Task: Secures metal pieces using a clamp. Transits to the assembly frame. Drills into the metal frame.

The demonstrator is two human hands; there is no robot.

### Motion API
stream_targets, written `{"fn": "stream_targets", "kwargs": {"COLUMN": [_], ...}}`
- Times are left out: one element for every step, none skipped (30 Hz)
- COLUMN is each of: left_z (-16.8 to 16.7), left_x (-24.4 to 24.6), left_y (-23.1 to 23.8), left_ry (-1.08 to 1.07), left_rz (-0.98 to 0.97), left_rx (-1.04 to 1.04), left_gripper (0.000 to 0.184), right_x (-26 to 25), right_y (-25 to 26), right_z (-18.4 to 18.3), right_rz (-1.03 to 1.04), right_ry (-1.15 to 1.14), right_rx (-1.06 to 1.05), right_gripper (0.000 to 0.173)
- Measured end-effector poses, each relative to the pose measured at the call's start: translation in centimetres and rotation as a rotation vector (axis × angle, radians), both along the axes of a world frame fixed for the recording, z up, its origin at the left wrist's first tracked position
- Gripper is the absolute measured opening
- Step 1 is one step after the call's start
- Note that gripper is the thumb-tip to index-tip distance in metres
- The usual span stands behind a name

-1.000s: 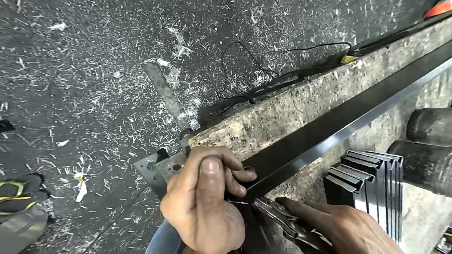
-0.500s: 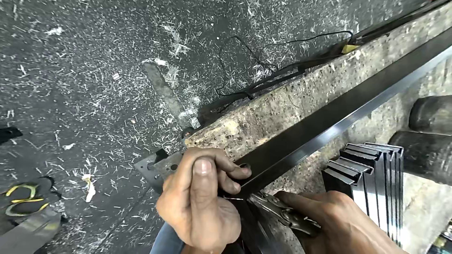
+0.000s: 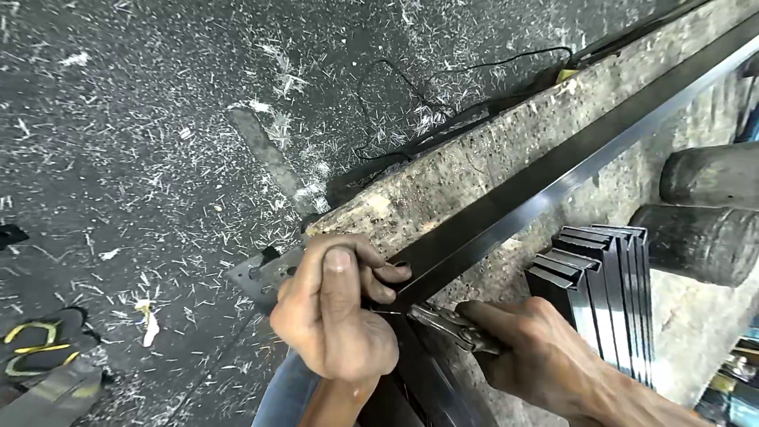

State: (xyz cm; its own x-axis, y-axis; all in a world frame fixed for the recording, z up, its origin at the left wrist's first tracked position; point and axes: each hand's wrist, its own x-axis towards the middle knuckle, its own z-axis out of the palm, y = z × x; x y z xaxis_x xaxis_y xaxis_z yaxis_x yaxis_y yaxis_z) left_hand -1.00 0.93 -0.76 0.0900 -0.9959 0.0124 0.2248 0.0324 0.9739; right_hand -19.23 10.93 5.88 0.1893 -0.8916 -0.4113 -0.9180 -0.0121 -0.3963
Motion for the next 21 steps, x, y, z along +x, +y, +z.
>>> {"fn": "stream_targets", "kwargs": {"left_z": [0.0, -0.1, -0.1, -0.1, -0.2, -0.2, -0.3, -0.4, -0.4, -0.4, -0.4, -0.3, -0.2, 0.0, 0.1, 0.1, 0.2, 0.2, 0.1, 0.2, 0.3], "left_x": [0.0, 0.1, 0.2, 0.3, 0.3, 0.1, 0.0, 0.0, 0.0, -0.1, -0.2, -0.1, 0.2, 1.0, 2.4, 4.1, 6.2, 8.5, 10.9, 13.3, 15.5], "left_y": [0.0, -0.1, -0.1, -0.1, -0.1, -0.2, -0.2, -0.1, 0.0, 0.0, -0.1, -0.2, -0.3, -0.5, -0.8, -1.2, -1.6, -1.9, -2.2, -2.3, -2.4], "left_ry": [-0.002, 0.001, 0.001, 0.002, 0.009, 0.019, 0.021, 0.022, 0.023, 0.025, 0.022, 0.016, 0.008, -0.008, -0.031, -0.068, -0.126, -0.202, -0.293, -0.397, -0.500], "left_rz": [-0.005, -0.012, -0.017, -0.026, -0.034, -0.031, -0.027, -0.026, -0.025, -0.024, -0.030, -0.046, -0.071, -0.097, -0.118, -0.120, -0.110, -0.098, -0.095, -0.099, -0.109], "left_rx": [-0.001, -0.003, -0.004, -0.002, -0.003, -0.009, -0.013, -0.014, -0.015, -0.017, -0.013, 0.001, 0.020, 0.027, 0.013, -0.016, -0.044, -0.059, -0.063, -0.053, -0.028], "left_gripper": [0.039, 0.039, 0.039, 0.039, 0.039, 0.039, 0.040, 0.040, 0.040, 0.040, 0.040, 0.040, 0.041, 0.040, 0.038, 0.034, 0.031, 0.029, 0.030, 0.030, 0.030], "right_x": [0.0, 0.1, 0.3, 0.4, 0.4, 0.3, 0.4, 0.5, 0.6, 0.9, 1.4, 2.3, 3.3, 4.5, 5.5, 6.4, 7.2, 7.8, 8.3, 8.7, 9.0], "right_y": [0.1, 0.0, -0.2, -0.2, -0.3, -0.4, -0.4, -0.4, -0.4, -0.6, -1.0, -1.5, -2.2, -2.9, -3.6, -4.2, -4.6, -4.9, -5.2, -5.5, -5.6], "right_z": [-0.2, -0.1, 0.1, 0.5, 1.1, 1.6, 2.1, 2.6, 3.0, 3.5, 4.0, 4.4, 4.7, 4.6, 4.1, 3.3, 2.3, 1.3, 0.5, -0.2, -0.5], "right_rz": [-0.004, 0.004, 0.021, 0.035, 0.033, 0.022, 0.005, -0.015, -0.035, -0.061, -0.099, -0.144, -0.177, -0.190, -0.181, -0.157, -0.125, -0.094, -0.075, -0.077, -0.090], "right_ry": [0.005, 0.026, 0.053, 0.081, 0.105, 0.123, 0.136, 0.134, 0.112, 0.067, 0.016, -0.022, -0.027, -0.017, -0.007, 0.007, 0.030, 0.052, 0.066, 0.065, 0.057], "right_rx": [-0.006, -0.005, 0.004, 0.021, 0.043, 0.055, 0.056, 0.054, 0.035, -0.003, -0.054, -0.120, -0.185, -0.234, -0.264, -0.286, -0.305, -0.334, -0.371, -0.409, -0.439], "right_gripper": [0.010, 0.014, 0.019, 0.022, 0.027, 0.033, 0.039, 0.043, 0.046, 0.047, 0.044, 0.039, 0.036, 0.035, 0.036, 0.037, 0.037, 0.035, 0.029, 0.023, 0.018]}}
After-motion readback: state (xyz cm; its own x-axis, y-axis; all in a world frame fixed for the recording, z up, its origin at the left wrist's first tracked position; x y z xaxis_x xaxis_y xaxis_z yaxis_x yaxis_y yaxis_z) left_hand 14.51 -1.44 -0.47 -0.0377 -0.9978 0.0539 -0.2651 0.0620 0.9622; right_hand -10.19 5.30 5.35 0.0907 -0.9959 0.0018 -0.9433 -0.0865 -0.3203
